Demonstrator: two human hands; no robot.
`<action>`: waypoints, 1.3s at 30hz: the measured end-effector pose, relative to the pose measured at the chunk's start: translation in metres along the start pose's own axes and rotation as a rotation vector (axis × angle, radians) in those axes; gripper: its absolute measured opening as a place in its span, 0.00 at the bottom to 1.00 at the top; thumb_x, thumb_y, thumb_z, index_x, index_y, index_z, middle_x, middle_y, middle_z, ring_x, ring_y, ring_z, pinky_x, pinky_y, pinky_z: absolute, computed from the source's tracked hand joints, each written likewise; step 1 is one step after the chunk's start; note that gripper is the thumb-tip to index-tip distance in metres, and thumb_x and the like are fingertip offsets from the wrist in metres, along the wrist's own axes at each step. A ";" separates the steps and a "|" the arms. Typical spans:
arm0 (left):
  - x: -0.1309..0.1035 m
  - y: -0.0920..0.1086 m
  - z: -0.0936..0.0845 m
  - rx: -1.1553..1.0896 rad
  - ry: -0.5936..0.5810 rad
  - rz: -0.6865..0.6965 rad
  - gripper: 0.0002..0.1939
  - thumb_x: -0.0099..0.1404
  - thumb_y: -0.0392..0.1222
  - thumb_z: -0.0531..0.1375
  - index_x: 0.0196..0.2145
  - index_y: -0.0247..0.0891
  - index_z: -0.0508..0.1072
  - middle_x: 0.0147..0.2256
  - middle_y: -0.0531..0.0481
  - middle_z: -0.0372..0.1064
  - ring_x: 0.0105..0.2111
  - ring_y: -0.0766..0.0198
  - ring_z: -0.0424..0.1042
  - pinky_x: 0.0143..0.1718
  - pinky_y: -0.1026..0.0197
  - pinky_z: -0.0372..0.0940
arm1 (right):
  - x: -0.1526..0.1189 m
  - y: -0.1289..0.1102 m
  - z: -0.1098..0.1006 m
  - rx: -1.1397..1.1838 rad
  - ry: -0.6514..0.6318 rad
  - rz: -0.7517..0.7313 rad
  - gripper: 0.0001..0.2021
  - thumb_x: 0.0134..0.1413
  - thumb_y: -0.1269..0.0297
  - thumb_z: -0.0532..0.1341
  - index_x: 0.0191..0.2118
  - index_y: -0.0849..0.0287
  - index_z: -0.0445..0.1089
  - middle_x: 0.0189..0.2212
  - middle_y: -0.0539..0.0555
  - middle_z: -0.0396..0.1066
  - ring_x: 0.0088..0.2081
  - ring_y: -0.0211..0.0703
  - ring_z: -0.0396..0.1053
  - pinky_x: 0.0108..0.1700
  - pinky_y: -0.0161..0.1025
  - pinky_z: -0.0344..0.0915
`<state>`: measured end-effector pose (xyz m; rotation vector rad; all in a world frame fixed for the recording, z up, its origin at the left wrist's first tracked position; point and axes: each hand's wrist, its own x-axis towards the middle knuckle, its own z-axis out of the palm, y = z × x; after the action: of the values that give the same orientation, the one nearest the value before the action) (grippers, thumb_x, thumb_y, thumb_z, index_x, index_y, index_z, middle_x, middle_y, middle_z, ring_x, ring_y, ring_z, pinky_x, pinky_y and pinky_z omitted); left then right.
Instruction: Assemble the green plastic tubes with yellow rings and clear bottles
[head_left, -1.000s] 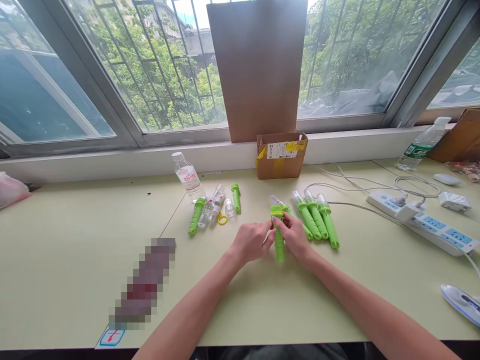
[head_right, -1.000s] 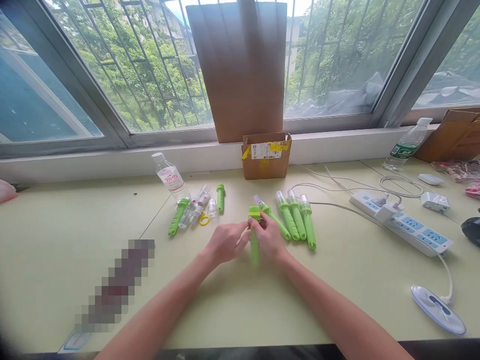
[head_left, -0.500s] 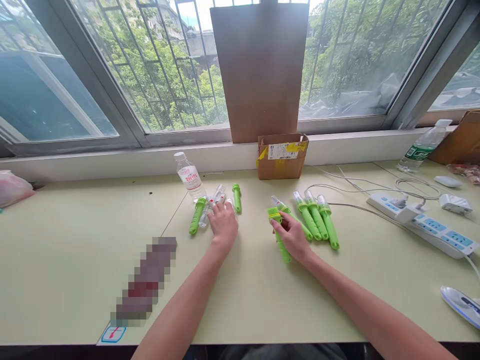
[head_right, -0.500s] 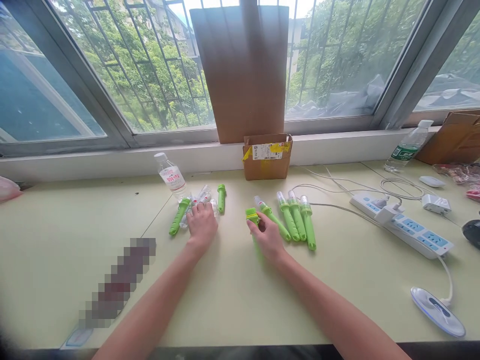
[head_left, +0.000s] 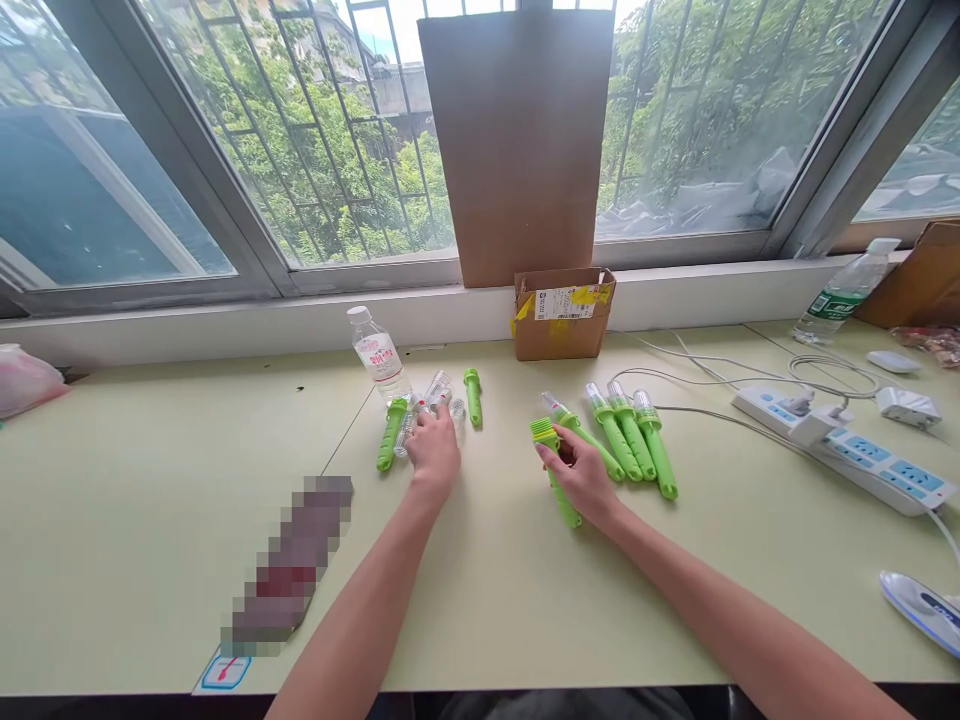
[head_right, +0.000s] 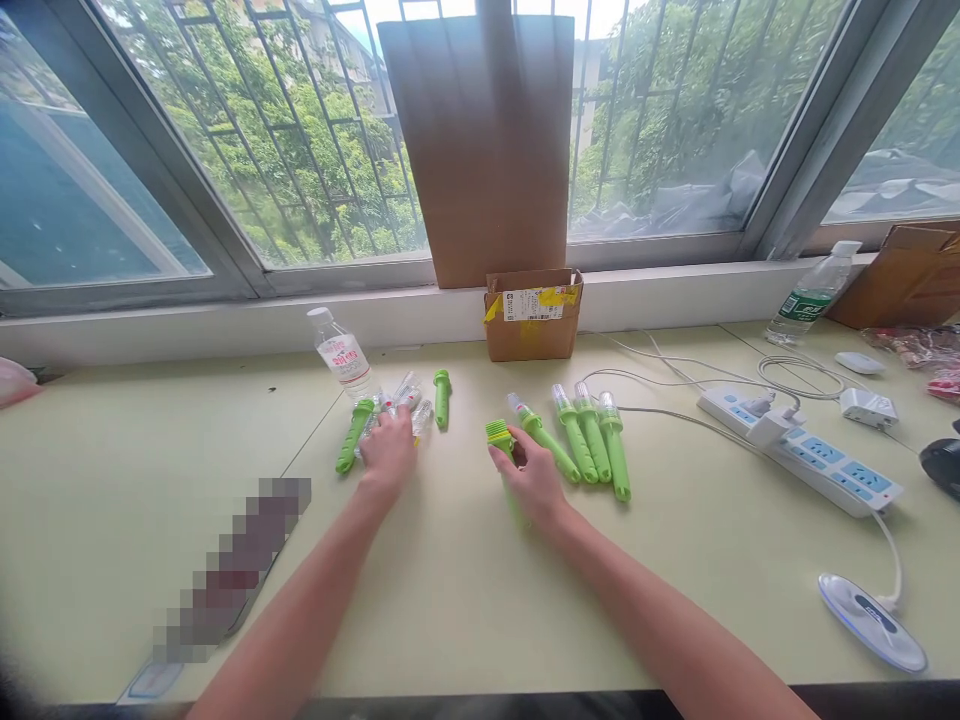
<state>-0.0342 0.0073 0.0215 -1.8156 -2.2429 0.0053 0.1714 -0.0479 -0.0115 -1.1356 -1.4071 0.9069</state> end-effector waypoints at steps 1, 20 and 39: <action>-0.001 0.000 -0.003 -0.009 0.010 -0.002 0.20 0.61 0.31 0.52 0.52 0.34 0.62 0.41 0.36 0.64 0.35 0.53 0.70 0.30 0.59 0.63 | 0.000 0.001 0.000 0.000 0.002 -0.004 0.21 0.53 0.52 0.60 0.49 0.61 0.67 0.23 0.50 0.66 0.25 0.40 0.65 0.25 0.36 0.63; -0.026 0.018 -0.011 -0.652 0.647 0.461 0.12 0.67 0.34 0.46 0.44 0.37 0.65 0.22 0.52 0.68 0.20 0.64 0.67 0.22 0.65 0.52 | 0.000 0.000 -0.007 -0.622 0.133 -0.561 0.16 0.61 0.65 0.55 0.55 0.55 0.64 0.38 0.55 0.74 0.35 0.43 0.71 0.35 0.37 0.67; -0.023 0.027 -0.021 -1.745 -0.108 0.245 0.22 0.54 0.49 0.65 0.42 0.37 0.64 0.30 0.53 0.69 0.20 0.71 0.67 0.17 0.68 0.61 | 0.000 0.004 -0.009 -0.775 0.024 -0.626 0.17 0.62 0.68 0.52 0.55 0.59 0.64 0.35 0.56 0.73 0.35 0.43 0.70 0.32 0.37 0.65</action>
<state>0.0002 -0.0118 0.0327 -2.5791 -1.9239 -2.4354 0.1812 -0.0481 -0.0135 -1.1147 -2.0033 -0.1258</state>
